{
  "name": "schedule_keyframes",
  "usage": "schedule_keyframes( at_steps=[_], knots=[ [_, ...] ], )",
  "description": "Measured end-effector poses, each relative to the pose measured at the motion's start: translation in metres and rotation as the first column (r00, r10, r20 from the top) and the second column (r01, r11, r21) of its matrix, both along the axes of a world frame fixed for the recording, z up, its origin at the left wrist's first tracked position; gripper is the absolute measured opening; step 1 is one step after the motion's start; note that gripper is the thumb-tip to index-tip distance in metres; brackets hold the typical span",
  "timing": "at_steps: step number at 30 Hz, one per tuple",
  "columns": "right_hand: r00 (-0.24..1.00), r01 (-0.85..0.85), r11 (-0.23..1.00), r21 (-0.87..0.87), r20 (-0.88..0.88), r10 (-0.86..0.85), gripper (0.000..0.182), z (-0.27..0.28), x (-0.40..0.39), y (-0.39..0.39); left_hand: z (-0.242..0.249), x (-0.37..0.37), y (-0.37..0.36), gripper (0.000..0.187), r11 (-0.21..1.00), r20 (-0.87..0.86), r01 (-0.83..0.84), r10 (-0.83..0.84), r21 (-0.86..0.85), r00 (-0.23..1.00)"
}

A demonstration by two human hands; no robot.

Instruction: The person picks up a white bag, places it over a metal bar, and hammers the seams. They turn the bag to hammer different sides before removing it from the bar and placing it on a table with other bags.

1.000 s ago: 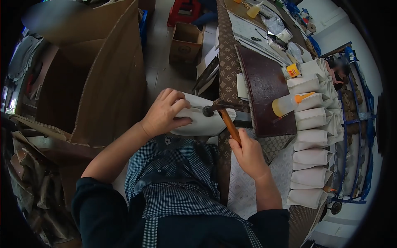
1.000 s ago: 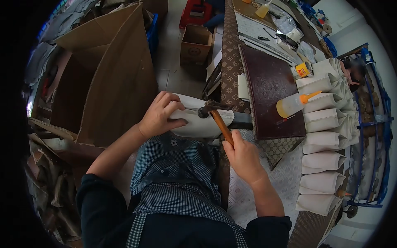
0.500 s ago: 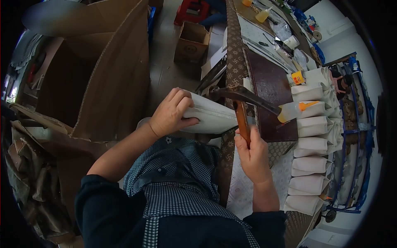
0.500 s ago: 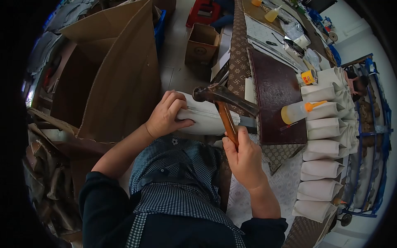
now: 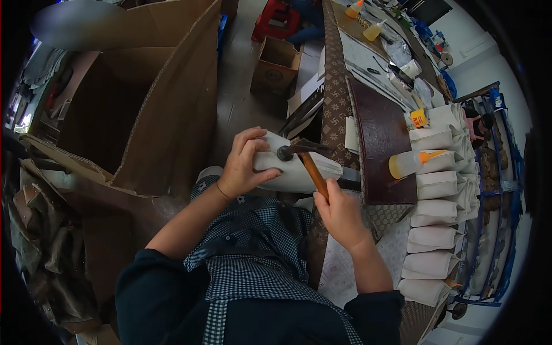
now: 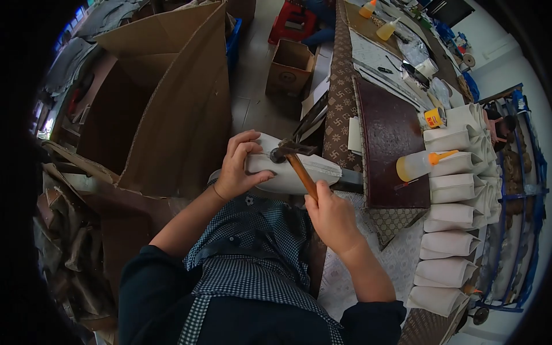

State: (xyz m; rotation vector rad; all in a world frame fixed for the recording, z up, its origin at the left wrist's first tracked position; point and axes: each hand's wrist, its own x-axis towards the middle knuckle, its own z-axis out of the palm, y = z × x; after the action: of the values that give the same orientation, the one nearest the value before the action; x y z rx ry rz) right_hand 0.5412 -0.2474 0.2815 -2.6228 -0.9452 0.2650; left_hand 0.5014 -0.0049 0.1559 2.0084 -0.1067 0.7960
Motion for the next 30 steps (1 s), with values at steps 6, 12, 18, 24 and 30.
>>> schedule_keyframes(
  at_steps=[6,12,18,24,30],
  knots=[
    [0.999,0.036,0.968,0.249,-0.036,-0.028,0.02,0.021,-0.006,0.004,-0.017,-0.009,-0.013,0.077,0.986,-0.072,-0.032,0.02,-0.162,0.997],
    [0.998,-0.066,0.996,0.065,-0.016,0.067,0.026,0.02,0.001,-0.001,-0.018,-0.017,-0.029,0.118,0.967,-0.054,0.001,-0.015,-0.254,0.998],
    [0.997,-0.058,0.997,0.042,0.044,0.056,0.021,0.008,-0.005,0.006,-0.024,-0.018,-0.033,0.135,0.954,-0.071,0.027,-0.05,-0.297,0.996],
    [0.993,-0.12,0.98,0.159,0.043,0.114,0.022,0.025,-0.01,0.014,-0.025,-0.02,-0.035,0.133,0.911,-0.098,0.052,-0.1,-0.408,0.99],
    [0.962,-0.221,0.975,-0.006,0.164,0.219,0.024,0.024,-0.002,0.02,-0.026,-0.018,-0.037,0.13,0.842,-0.119,0.055,-0.14,-0.537,0.983]
  ],
)
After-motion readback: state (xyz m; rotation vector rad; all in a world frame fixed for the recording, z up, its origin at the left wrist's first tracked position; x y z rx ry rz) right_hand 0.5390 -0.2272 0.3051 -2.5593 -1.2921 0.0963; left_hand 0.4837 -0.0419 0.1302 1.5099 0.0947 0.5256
